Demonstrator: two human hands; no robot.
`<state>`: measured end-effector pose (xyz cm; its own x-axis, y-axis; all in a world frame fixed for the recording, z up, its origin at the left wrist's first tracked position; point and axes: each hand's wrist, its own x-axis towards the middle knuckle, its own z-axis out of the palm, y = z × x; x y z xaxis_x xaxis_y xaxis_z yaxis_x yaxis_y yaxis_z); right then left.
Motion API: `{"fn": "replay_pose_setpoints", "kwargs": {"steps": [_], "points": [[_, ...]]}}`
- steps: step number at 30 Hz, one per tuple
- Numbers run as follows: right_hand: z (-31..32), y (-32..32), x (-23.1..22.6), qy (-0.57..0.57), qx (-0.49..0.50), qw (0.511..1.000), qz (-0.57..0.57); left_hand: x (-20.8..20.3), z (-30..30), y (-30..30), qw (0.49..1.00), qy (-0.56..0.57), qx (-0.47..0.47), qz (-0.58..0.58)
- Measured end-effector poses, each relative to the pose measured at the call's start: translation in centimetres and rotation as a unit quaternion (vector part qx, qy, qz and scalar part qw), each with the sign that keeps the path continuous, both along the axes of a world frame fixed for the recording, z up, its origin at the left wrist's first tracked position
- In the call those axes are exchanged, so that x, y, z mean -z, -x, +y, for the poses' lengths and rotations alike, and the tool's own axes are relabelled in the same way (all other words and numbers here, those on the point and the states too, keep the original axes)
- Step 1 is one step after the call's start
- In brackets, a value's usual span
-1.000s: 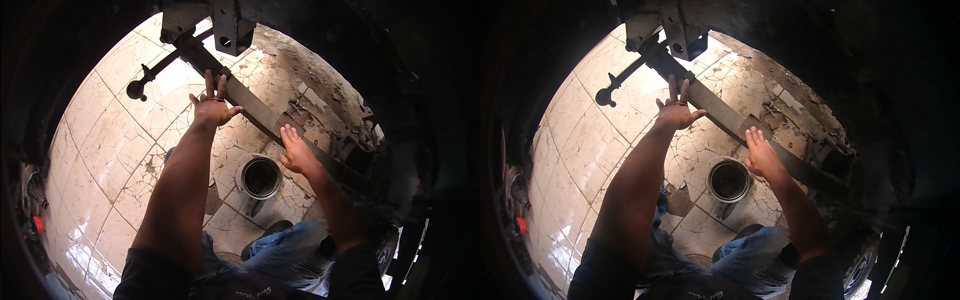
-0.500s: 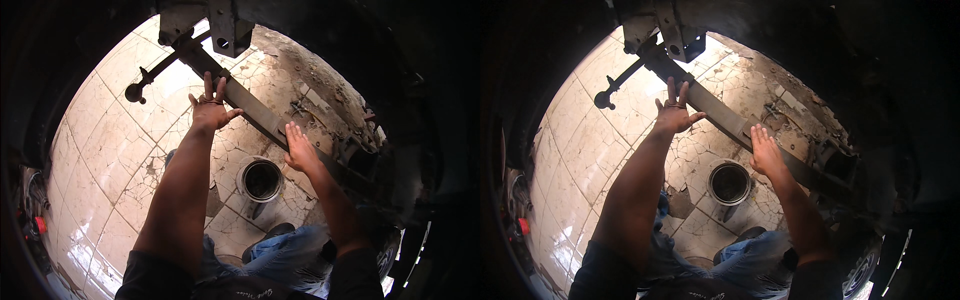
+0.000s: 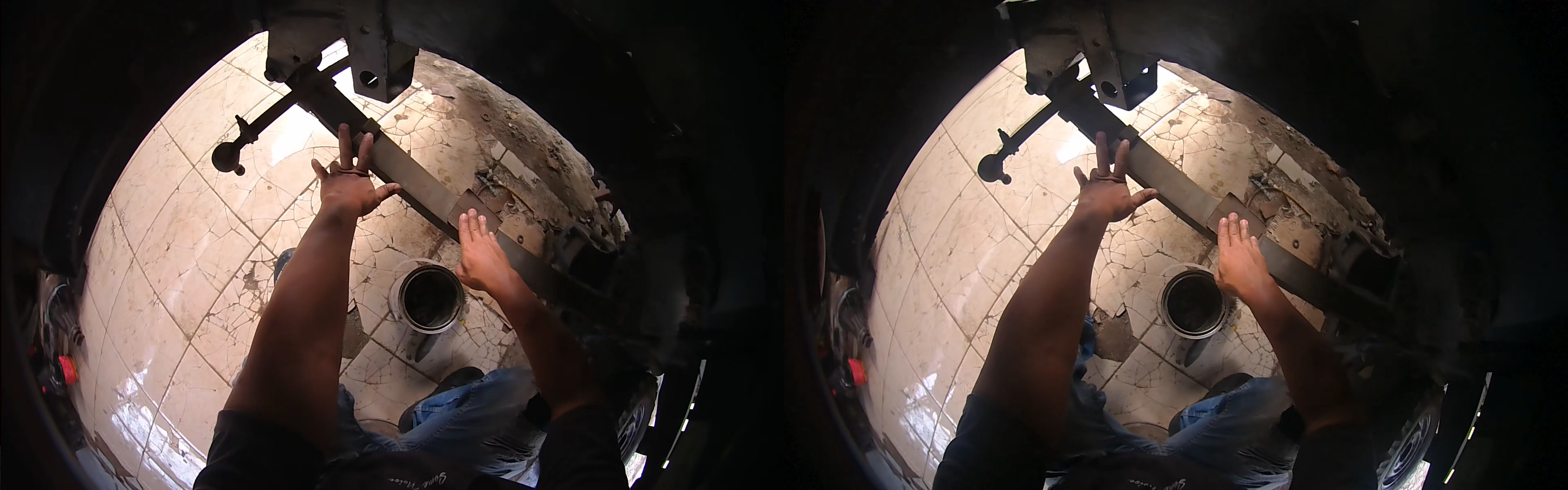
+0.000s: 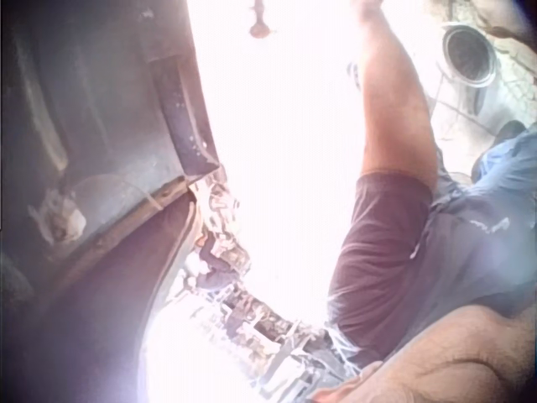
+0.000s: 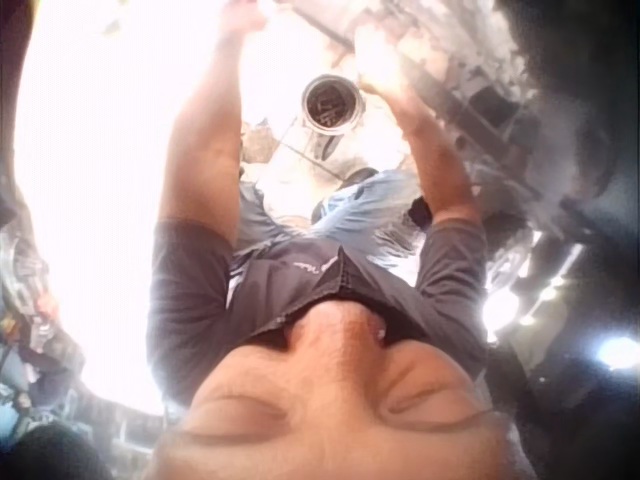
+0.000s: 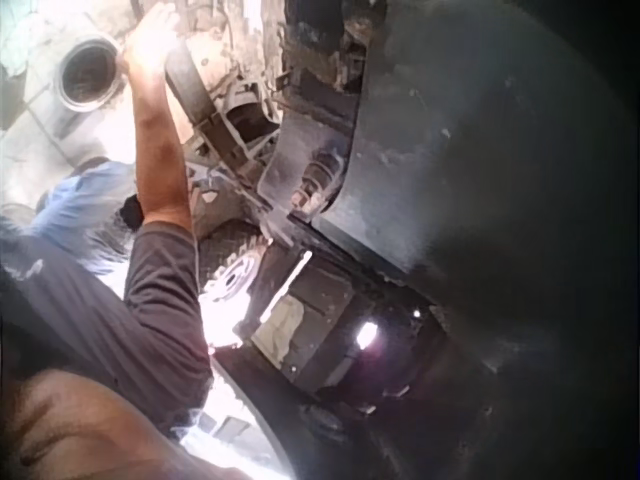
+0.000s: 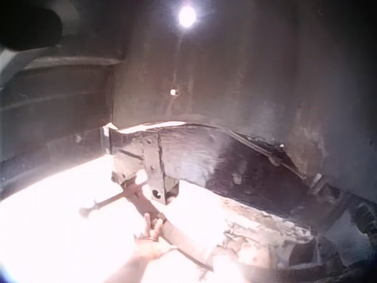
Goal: The person scrubs a metal bar under a vehicle with a sanding block, moving back and forth along its length. The person continues scrubbing the same bar repeatedly.
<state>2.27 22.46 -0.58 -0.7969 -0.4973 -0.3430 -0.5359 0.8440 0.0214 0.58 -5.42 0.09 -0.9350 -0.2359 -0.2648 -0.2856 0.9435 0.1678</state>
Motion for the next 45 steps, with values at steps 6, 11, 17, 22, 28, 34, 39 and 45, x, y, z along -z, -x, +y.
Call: {"fn": "replay_pose_setpoints", "kwargs": {"steps": [6,11,17,22,28,34,39,45], "points": [[0.2,1.0,-0.1,-0.002,0.020,1.000,-0.001,0.5,0.1,0.1,1.000,0.009,-0.005,-0.002],[0.4,0.1,1.1,0.016,-0.005,1.000,-0.007,0.5,0.2,0.1,1.000,-0.003,-0.011,0.003],[0.7,2.5,0.4,0.005,0.057,0.998,-0.030,-0.5,-0.1,-0.1,1.000,-0.011,-0.001,-0.028],[2.4,2.8,0.6,-0.045,0.158,0.985,-0.052,0.0,-0.8,-0.3,0.998,-0.054,0.018,0.012],[2.1,0.9,0.1,-0.078,0.195,0.977,-0.044,-2.4,-1.1,-1.0,0.998,-0.024,0.033,-0.053],[2.7,1.7,-0.5,-0.008,0.115,0.993,-0.026,-5.4,-0.4,-0.6,0.989,0.001,0.058,-0.139],[3.8,1.3,-0.9,0.025,0.114,0.992,-0.056,-7.1,-0.4,1.5,0.972,0.049,0.056,-0.225],[3.7,1.3,0.3,0.047,0.097,0.994,-0.023,-7.1,-0.4,0.5,0.993,0.001,0.033,-0.116]]}}
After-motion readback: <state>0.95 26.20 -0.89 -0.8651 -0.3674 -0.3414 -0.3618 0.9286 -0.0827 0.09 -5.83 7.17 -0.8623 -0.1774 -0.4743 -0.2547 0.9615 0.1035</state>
